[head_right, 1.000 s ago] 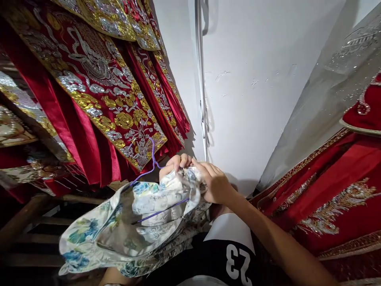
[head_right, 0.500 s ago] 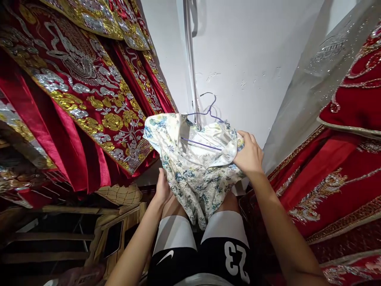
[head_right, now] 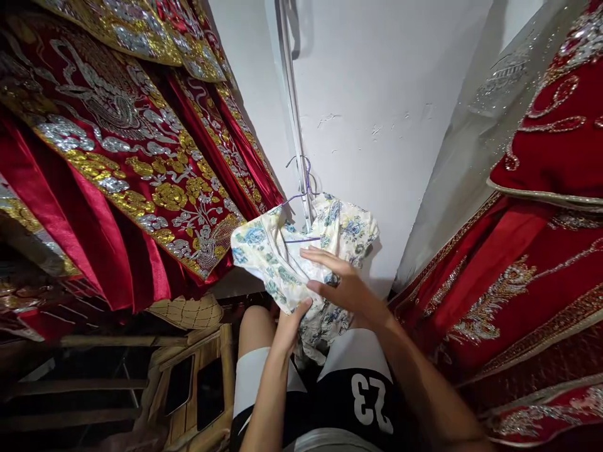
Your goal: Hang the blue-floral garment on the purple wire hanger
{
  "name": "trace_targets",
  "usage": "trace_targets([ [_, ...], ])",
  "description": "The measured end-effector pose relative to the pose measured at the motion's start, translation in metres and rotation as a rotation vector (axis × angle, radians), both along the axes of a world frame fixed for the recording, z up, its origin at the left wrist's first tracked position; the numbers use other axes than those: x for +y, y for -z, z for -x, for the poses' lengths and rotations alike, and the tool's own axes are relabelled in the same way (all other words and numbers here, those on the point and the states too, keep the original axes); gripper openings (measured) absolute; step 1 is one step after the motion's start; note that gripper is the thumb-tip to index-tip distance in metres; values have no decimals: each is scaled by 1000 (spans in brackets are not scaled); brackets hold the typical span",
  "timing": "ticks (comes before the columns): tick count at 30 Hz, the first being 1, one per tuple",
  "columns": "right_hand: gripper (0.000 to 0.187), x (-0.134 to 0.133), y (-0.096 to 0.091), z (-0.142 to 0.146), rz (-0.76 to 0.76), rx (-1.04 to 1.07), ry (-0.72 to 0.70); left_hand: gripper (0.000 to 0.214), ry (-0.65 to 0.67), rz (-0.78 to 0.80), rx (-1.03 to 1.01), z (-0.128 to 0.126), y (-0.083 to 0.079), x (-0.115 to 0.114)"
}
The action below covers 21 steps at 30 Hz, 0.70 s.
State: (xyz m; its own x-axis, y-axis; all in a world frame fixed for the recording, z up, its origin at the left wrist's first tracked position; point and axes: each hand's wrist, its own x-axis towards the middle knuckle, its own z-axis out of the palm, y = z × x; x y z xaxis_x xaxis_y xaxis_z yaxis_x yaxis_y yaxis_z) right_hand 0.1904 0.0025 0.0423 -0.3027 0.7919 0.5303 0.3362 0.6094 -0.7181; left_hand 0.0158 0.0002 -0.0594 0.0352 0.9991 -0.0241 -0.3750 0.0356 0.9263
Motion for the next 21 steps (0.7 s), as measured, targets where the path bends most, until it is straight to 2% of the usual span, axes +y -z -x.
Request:
trace_targets([
  [1,46,-7,18,8,-20,153,62,68,-22,12,2,-2,4,-3],
  [3,30,-16,58,23,28,455,352,64,-56,28,30,-1,9,-8],
  [4,28,-18,77,30,80,540,478,63,-61,33,45,1,9,-10],
  [5,30,-20,93,35,163,550,506,63,-59,40,54,5,8,-11],
  [7,40,-20,114,45,359,492,374,62,-51,55,50,12,4,-14],
  [10,49,-18,118,54,467,432,177,62,-67,80,24,22,-2,-17],
  [14,55,-20,110,50,485,414,200,61,-152,64,66,28,4,-17],
  [15,56,-21,109,47,485,413,230,59,-216,46,112,28,8,-17],
  [17,55,-25,109,40,467,404,301,59,-427,-35,251,23,18,-17],
  [19,54,-27,108,35,457,393,344,63,-659,-193,425,14,28,-18],
  [20,54,-28,107,33,460,388,346,63,-720,-286,514,8,32,-19],
  [21,53,-30,106,33,470,391,333,62,-725,-369,596,2,35,-21],
])
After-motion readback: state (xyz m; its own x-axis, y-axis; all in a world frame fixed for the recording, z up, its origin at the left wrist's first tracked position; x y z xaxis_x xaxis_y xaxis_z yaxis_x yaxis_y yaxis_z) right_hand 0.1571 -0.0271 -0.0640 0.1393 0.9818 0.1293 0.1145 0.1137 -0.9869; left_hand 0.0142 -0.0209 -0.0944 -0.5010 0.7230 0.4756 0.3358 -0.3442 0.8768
